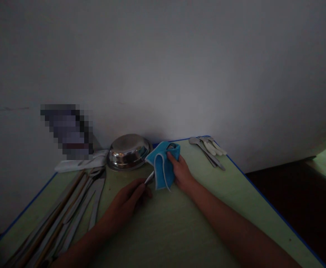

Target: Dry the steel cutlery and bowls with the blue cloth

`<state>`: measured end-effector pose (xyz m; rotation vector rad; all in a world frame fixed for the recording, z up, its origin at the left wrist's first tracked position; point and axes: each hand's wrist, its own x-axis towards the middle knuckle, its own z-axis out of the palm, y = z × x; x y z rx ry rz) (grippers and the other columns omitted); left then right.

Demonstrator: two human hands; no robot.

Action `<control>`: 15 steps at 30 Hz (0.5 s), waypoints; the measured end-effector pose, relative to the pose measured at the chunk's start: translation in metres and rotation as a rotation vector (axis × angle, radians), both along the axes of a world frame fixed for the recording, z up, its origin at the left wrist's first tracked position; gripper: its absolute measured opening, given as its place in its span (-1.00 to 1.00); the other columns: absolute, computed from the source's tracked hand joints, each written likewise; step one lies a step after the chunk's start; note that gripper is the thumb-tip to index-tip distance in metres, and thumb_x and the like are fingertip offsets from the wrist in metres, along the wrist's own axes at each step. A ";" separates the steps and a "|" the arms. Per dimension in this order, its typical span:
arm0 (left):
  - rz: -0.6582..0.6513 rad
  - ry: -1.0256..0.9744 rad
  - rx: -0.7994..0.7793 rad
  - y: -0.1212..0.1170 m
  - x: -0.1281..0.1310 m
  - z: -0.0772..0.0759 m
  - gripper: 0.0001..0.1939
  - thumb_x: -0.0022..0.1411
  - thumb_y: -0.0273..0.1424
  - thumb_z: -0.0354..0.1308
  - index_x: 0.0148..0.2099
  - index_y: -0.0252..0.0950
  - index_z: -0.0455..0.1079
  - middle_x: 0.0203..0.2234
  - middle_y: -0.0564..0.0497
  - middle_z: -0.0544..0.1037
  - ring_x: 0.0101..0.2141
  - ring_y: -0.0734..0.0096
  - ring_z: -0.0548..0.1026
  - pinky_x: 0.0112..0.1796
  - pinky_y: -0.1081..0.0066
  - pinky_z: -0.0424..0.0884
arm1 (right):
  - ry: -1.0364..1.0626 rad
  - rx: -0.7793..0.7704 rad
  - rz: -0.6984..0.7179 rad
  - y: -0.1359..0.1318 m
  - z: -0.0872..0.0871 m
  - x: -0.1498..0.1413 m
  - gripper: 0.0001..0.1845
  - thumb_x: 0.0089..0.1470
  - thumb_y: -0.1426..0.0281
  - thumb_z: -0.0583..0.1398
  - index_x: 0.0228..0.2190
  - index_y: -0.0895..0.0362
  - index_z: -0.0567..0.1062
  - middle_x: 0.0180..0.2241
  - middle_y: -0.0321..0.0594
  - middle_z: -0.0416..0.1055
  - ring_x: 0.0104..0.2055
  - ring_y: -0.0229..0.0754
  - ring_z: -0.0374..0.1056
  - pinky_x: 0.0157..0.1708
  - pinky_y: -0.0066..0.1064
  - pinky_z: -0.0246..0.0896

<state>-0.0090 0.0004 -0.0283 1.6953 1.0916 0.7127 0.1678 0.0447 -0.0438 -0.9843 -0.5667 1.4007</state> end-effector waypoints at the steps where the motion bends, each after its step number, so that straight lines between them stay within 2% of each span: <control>1: 0.021 -0.013 -0.011 0.000 0.000 -0.001 -0.73 0.29 -0.30 -0.14 -0.13 -0.32 0.30 -0.51 0.06 0.44 -0.54 0.49 0.33 -0.52 0.51 0.25 | -0.014 0.013 0.018 -0.001 0.000 0.000 -0.70 -0.18 0.23 0.29 -0.35 0.08 0.44 -0.45 -0.32 0.51 -0.42 -0.21 0.41 -0.34 -0.34 0.31; 4: 0.050 -0.020 -0.016 0.000 0.000 -0.004 -0.70 0.28 -0.30 -0.15 -0.04 -0.33 0.25 -0.48 0.04 0.45 -0.53 0.47 0.35 -0.54 0.51 0.26 | -0.044 0.042 0.086 -0.002 -0.001 0.002 -0.70 -0.24 0.28 0.32 -0.38 0.09 0.45 -0.48 -0.33 0.51 -0.46 -0.23 0.41 -0.36 -0.37 0.32; 10: 0.034 0.033 0.045 0.000 0.001 -0.003 -0.70 0.29 -0.28 -0.14 -0.06 -0.33 0.27 -0.47 0.04 0.47 -0.50 0.46 0.37 -0.46 0.48 0.30 | -0.055 0.072 0.249 -0.002 -0.002 0.008 -0.73 -0.26 0.35 0.34 -0.42 0.15 0.47 -0.49 -0.32 0.50 -0.49 -0.30 0.39 -0.38 -0.44 0.29; 15: 0.057 0.129 0.072 0.000 0.001 0.001 -0.68 0.26 -0.24 -0.09 -0.13 -0.33 0.34 -0.58 0.08 0.42 -0.56 0.45 0.35 -0.53 0.50 0.26 | -0.044 0.080 0.251 -0.001 -0.004 0.007 -0.68 -0.29 0.34 0.35 -0.39 0.13 0.45 -0.49 -0.34 0.50 -0.48 -0.29 0.39 -0.39 -0.44 0.28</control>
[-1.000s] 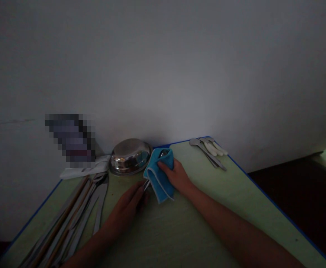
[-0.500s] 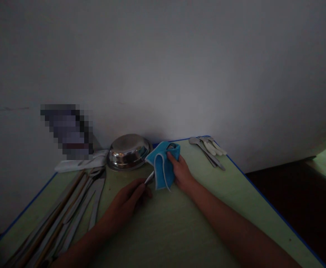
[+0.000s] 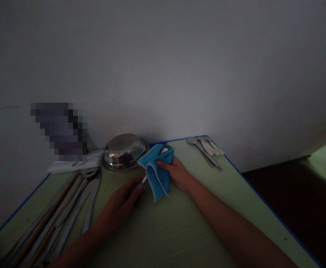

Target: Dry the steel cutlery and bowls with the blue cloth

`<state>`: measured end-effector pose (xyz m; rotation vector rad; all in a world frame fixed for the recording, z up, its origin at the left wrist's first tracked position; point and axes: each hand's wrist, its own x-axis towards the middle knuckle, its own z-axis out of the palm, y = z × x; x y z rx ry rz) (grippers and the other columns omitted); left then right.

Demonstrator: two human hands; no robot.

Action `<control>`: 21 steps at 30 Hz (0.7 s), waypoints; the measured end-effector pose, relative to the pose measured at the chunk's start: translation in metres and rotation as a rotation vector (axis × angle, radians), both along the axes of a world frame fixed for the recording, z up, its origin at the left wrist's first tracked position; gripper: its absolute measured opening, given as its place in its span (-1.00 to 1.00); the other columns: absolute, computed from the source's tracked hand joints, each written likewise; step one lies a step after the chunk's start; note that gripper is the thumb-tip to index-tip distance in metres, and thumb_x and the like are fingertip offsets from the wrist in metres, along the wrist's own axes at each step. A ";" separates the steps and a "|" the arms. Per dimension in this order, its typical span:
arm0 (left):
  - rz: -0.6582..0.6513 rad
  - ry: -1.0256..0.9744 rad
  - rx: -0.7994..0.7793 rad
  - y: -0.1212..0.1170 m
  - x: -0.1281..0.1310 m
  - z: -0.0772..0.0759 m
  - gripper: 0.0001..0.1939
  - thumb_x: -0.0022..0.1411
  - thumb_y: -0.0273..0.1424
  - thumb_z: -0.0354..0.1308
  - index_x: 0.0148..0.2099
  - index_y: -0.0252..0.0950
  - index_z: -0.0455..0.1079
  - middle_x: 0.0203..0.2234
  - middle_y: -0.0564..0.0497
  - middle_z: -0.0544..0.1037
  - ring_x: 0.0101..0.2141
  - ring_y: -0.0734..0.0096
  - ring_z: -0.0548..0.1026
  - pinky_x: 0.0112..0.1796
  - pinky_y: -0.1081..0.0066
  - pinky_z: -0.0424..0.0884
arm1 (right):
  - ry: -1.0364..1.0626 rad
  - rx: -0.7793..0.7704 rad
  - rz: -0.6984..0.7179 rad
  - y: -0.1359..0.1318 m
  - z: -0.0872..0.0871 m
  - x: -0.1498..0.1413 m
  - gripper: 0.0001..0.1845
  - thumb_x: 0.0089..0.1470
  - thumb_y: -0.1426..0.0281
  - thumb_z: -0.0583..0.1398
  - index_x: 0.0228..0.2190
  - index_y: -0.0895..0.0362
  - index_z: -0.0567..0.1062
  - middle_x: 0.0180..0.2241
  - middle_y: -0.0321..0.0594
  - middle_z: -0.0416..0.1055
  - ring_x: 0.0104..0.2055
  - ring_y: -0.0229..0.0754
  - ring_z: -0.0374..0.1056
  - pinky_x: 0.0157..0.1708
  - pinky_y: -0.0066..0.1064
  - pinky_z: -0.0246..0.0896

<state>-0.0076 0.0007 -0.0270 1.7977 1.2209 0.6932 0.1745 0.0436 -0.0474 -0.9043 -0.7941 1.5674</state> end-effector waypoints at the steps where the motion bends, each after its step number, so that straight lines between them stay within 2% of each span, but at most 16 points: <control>1: -0.001 0.020 0.013 0.000 0.000 0.001 -0.68 0.26 -0.24 -0.08 -0.12 -0.33 0.36 -0.57 0.07 0.44 -0.54 0.43 0.37 -0.51 0.50 0.28 | 0.007 -0.008 -0.025 0.001 -0.001 -0.001 -0.66 -0.28 0.31 0.35 -0.38 0.13 0.45 -0.49 -0.34 0.50 -0.47 -0.28 0.40 -0.37 -0.42 0.29; 6: -0.065 0.044 0.061 -0.001 0.000 0.005 -0.66 0.26 -0.30 -0.08 -0.01 -0.28 0.38 -0.29 -0.02 0.55 -0.30 0.30 0.48 -0.28 0.42 0.35 | 0.037 -0.005 -0.206 0.004 -0.003 -0.006 -0.63 -0.22 0.21 0.30 -0.32 0.08 0.41 -0.43 -0.34 0.50 -0.38 -0.22 0.41 -0.32 -0.37 0.30; 11: -0.090 0.043 0.116 -0.005 -0.002 0.004 -0.64 0.27 -0.31 -0.08 0.03 -0.26 0.37 -0.34 0.02 0.57 -0.38 0.34 0.50 -0.32 0.46 0.37 | 0.034 -0.068 -0.427 0.008 -0.003 -0.005 -0.62 -0.13 0.11 0.21 -0.28 0.04 0.38 -0.33 -0.30 0.50 -0.27 -0.18 0.40 -0.30 -0.36 0.29; 14: -0.080 0.024 0.141 -0.006 -0.002 0.004 -0.66 0.27 -0.32 -0.07 0.02 -0.26 0.37 -0.33 0.02 0.57 -0.36 0.35 0.51 -0.33 0.48 0.37 | -0.005 -0.059 -0.427 0.007 -0.005 -0.004 -0.60 -0.10 0.05 0.17 -0.29 0.05 0.37 -0.32 -0.27 0.49 -0.24 -0.17 0.40 -0.28 -0.36 0.29; 18: -0.078 0.023 0.127 -0.006 -0.003 0.007 -0.69 0.28 -0.32 -0.08 -0.05 -0.27 0.40 -0.35 0.02 0.55 -0.35 0.36 0.49 -0.28 0.47 0.35 | -0.257 0.089 -0.381 0.003 -0.007 -0.004 -0.64 -0.12 0.10 0.21 -0.33 0.07 0.42 -0.34 -0.27 0.48 -0.27 -0.19 0.39 -0.25 -0.35 0.27; 21: -0.066 0.014 0.097 -0.006 -0.004 0.006 -0.73 0.28 -0.30 -0.08 -0.14 -0.29 0.39 -0.48 0.05 0.48 -0.45 0.40 0.44 -0.40 0.48 0.30 | -0.313 0.115 -0.271 0.001 -0.004 -0.003 -0.67 -0.17 0.18 0.27 -0.34 0.09 0.44 -0.36 -0.29 0.49 -0.35 -0.23 0.39 -0.29 -0.36 0.28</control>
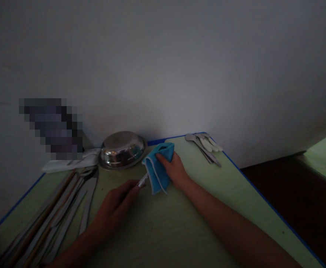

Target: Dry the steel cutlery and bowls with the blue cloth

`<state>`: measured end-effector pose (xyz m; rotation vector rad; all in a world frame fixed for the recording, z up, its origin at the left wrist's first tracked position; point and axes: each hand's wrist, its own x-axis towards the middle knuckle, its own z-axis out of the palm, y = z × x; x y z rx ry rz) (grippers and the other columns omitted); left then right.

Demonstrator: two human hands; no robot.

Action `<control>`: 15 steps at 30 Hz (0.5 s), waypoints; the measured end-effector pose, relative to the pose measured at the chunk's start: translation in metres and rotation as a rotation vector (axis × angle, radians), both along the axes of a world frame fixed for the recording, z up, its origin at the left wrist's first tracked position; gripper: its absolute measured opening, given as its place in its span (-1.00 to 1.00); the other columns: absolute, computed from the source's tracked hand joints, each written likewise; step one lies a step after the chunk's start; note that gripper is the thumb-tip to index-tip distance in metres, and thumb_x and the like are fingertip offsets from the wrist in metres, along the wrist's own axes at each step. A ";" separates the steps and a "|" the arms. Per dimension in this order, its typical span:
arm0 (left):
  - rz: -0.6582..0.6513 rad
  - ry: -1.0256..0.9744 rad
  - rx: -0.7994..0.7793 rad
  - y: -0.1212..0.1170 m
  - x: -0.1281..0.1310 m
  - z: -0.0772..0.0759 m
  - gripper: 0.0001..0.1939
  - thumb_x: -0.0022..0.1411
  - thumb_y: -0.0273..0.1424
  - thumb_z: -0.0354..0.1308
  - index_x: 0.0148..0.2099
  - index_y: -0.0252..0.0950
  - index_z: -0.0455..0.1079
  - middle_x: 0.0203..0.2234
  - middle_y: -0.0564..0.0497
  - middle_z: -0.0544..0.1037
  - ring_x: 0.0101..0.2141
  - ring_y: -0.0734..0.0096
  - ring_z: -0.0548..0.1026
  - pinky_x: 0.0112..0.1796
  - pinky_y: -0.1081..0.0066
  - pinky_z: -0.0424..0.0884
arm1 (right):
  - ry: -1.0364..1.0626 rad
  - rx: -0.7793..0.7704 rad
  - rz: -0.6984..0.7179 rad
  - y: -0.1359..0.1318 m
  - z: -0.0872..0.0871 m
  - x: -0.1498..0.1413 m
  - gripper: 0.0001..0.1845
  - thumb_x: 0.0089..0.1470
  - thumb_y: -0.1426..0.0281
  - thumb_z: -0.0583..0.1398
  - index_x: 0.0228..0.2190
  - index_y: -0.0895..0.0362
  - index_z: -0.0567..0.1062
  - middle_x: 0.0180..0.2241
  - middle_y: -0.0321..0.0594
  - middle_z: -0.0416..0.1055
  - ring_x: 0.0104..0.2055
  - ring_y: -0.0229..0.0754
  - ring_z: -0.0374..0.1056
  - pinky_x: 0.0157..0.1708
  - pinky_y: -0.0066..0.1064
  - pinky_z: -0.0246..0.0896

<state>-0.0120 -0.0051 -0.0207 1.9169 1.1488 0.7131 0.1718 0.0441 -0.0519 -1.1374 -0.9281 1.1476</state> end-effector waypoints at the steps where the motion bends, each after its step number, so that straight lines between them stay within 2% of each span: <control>1: 0.020 -0.012 -0.008 0.000 0.000 -0.001 -0.73 0.28 -0.29 -0.08 -0.16 -0.29 0.38 -0.51 0.07 0.45 -0.48 0.43 0.41 -0.45 0.48 0.28 | 0.038 -0.026 0.054 0.000 0.001 0.001 -0.69 -0.18 0.21 0.28 -0.35 0.09 0.45 -0.37 -0.30 0.50 -0.38 -0.23 0.40 -0.30 -0.36 0.29; 3: 0.080 -0.057 -0.038 0.000 -0.001 -0.005 -0.72 0.28 -0.25 -0.11 -0.21 -0.30 0.34 -0.58 0.11 0.36 -0.55 0.46 0.33 -0.52 0.49 0.22 | 0.134 -0.083 0.142 0.000 0.004 0.004 -0.70 -0.23 0.29 0.31 -0.37 0.11 0.45 -0.40 -0.30 0.51 -0.42 -0.24 0.41 -0.32 -0.37 0.30; 7: 0.213 -0.207 -0.145 0.002 0.003 -0.011 -0.68 0.27 -0.19 -0.16 -0.33 -0.30 0.26 -0.66 0.17 0.20 -0.65 0.52 0.19 -0.61 0.51 0.13 | 0.259 -0.121 0.217 0.002 0.004 0.007 -0.69 -0.29 0.37 0.34 -0.39 0.14 0.46 -0.46 -0.30 0.52 -0.47 -0.24 0.42 -0.36 -0.37 0.31; 11: 0.309 -0.363 -0.179 0.005 0.007 -0.009 -0.73 0.25 -0.19 -0.11 -0.15 -0.26 0.22 -0.62 0.19 0.21 -0.64 0.55 0.20 -0.61 0.54 0.15 | 0.272 -0.052 0.272 0.002 0.000 0.005 -0.73 -0.22 0.28 0.31 -0.40 0.13 0.47 -0.45 -0.31 0.52 -0.45 -0.25 0.42 -0.32 -0.37 0.31; 13: 0.327 -0.441 -0.175 0.004 0.007 -0.007 -0.73 0.24 -0.19 -0.08 -0.09 -0.23 0.20 -0.60 0.19 0.22 -0.62 0.55 0.24 -0.61 0.56 0.17 | 0.244 -0.020 0.237 0.002 -0.002 0.002 -0.72 -0.17 0.21 0.28 -0.40 0.12 0.48 -0.44 -0.30 0.52 -0.43 -0.24 0.43 -0.30 -0.37 0.31; 15: 0.289 -0.477 -0.188 0.003 0.004 -0.006 -0.70 0.25 -0.19 -0.09 -0.07 -0.24 0.22 -0.58 0.15 0.26 -0.59 0.53 0.27 -0.60 0.55 0.18 | 0.242 -0.033 0.167 0.002 -0.002 0.000 -0.68 -0.14 0.13 0.24 -0.41 0.12 0.48 -0.45 -0.28 0.52 -0.40 -0.21 0.43 -0.29 -0.35 0.31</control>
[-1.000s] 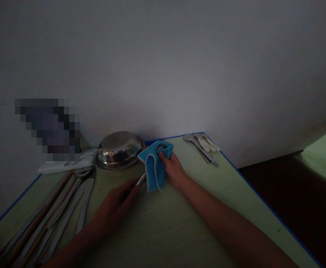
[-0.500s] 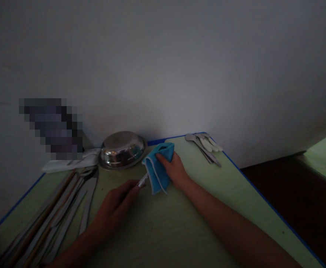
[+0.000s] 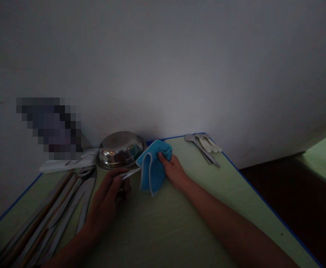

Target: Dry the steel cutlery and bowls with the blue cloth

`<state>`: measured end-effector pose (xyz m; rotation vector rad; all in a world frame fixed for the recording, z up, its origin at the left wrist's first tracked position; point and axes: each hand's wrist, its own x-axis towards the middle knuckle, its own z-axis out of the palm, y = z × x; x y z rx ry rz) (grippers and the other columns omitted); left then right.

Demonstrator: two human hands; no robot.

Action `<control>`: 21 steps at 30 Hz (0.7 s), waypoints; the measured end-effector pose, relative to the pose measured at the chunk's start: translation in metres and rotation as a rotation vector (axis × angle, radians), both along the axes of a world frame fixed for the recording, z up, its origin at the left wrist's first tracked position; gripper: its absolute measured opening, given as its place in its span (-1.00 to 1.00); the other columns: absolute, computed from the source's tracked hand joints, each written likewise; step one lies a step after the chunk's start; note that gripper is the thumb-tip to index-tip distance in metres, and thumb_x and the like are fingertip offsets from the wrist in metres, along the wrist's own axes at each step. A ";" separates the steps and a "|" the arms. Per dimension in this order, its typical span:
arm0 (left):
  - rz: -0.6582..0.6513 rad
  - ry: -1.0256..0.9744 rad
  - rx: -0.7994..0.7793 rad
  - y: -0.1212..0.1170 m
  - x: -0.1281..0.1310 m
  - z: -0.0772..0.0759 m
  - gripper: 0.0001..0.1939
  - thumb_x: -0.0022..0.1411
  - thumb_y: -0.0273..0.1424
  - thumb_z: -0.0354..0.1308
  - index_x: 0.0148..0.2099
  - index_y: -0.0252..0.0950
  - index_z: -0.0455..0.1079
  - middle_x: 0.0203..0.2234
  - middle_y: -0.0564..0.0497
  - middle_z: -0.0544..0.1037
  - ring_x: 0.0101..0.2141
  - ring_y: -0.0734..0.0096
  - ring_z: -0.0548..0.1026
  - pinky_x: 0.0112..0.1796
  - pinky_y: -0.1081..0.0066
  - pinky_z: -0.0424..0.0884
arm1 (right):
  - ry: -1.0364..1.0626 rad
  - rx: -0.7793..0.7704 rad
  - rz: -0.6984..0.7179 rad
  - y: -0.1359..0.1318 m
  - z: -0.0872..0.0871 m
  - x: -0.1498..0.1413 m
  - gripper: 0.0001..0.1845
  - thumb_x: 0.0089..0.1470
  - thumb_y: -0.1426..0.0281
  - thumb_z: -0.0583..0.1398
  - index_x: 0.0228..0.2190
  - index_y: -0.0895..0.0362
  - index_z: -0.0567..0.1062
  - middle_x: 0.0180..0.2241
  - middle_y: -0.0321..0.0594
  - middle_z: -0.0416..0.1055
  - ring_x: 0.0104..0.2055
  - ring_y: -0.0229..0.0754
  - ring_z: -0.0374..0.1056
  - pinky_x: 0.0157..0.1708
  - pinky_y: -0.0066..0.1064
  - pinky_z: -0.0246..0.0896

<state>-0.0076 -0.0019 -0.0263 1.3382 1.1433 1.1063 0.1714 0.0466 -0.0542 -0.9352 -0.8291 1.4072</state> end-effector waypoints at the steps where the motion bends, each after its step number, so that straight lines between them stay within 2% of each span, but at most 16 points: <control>1: -0.038 -0.005 0.002 -0.001 -0.002 0.000 -0.68 0.25 -0.18 -0.10 -0.05 -0.25 0.23 -0.55 0.12 0.30 -0.58 0.52 0.29 -0.60 0.54 0.19 | 0.011 -0.024 -0.036 0.000 0.000 -0.001 -0.66 -0.13 0.10 0.22 -0.41 0.12 0.48 -0.46 -0.27 0.52 -0.39 -0.20 0.43 -0.30 -0.34 0.31; 5: -0.236 0.102 0.092 -0.003 -0.007 0.001 -0.61 0.26 -0.21 -0.10 0.06 -0.26 0.26 -0.45 0.03 0.40 -0.54 0.49 0.32 -0.56 0.50 0.26 | 0.069 -0.105 -0.135 0.001 0.005 0.000 -0.65 -0.13 0.09 0.22 -0.41 0.12 0.48 -0.46 -0.24 0.52 -0.33 -0.15 0.44 -0.28 -0.32 0.31; 8: -0.297 0.234 0.135 -0.003 -0.005 0.002 -0.67 0.19 -0.28 0.01 -0.01 -0.25 0.31 -0.39 0.02 0.43 -0.42 0.44 0.39 -0.42 0.47 0.32 | 0.075 -0.152 -0.156 0.001 0.008 0.002 -0.68 -0.13 0.12 0.24 -0.44 0.12 0.47 -0.46 -0.23 0.52 -0.37 -0.15 0.44 -0.30 -0.32 0.33; 11: -0.208 0.262 0.092 -0.003 -0.001 0.002 -0.80 0.07 -0.32 0.13 -0.24 -0.27 0.29 -0.48 0.09 0.37 -0.44 0.45 0.37 -0.43 0.49 0.29 | 0.079 -0.158 -0.153 0.002 0.009 0.004 -0.70 -0.12 0.13 0.24 -0.43 0.11 0.46 -0.45 -0.22 0.52 -0.37 -0.15 0.44 -0.32 -0.32 0.34; 14: -0.105 0.318 0.062 -0.002 0.002 0.000 -0.76 -0.03 -0.32 0.20 -0.40 -0.26 0.18 -0.61 0.19 0.24 -0.56 0.52 0.25 -0.53 0.53 0.19 | 0.107 -0.145 -0.118 0.003 0.008 0.005 -0.71 -0.14 0.16 0.26 -0.41 0.10 0.46 -0.44 -0.24 0.52 -0.36 -0.16 0.44 -0.30 -0.32 0.34; 17: -0.083 0.387 0.070 0.001 0.001 -0.002 -0.74 -0.05 -0.30 0.22 -0.46 -0.26 0.17 -0.65 0.21 0.20 -0.59 0.52 0.21 -0.53 0.52 0.16 | 0.136 -0.150 -0.043 0.002 0.006 0.006 -0.70 -0.19 0.17 0.29 -0.42 0.11 0.47 -0.46 -0.25 0.52 -0.40 -0.18 0.43 -0.29 -0.32 0.34; 21: -0.087 0.440 0.114 0.003 0.000 -0.006 -0.80 0.02 -0.26 0.17 -0.40 -0.26 0.26 -0.60 0.15 0.27 -0.53 0.45 0.29 -0.47 0.47 0.21 | 0.156 -0.165 0.059 0.000 0.006 0.008 -0.70 -0.20 0.18 0.30 -0.44 0.13 0.49 -0.47 -0.25 0.52 -0.44 -0.22 0.42 -0.31 -0.35 0.34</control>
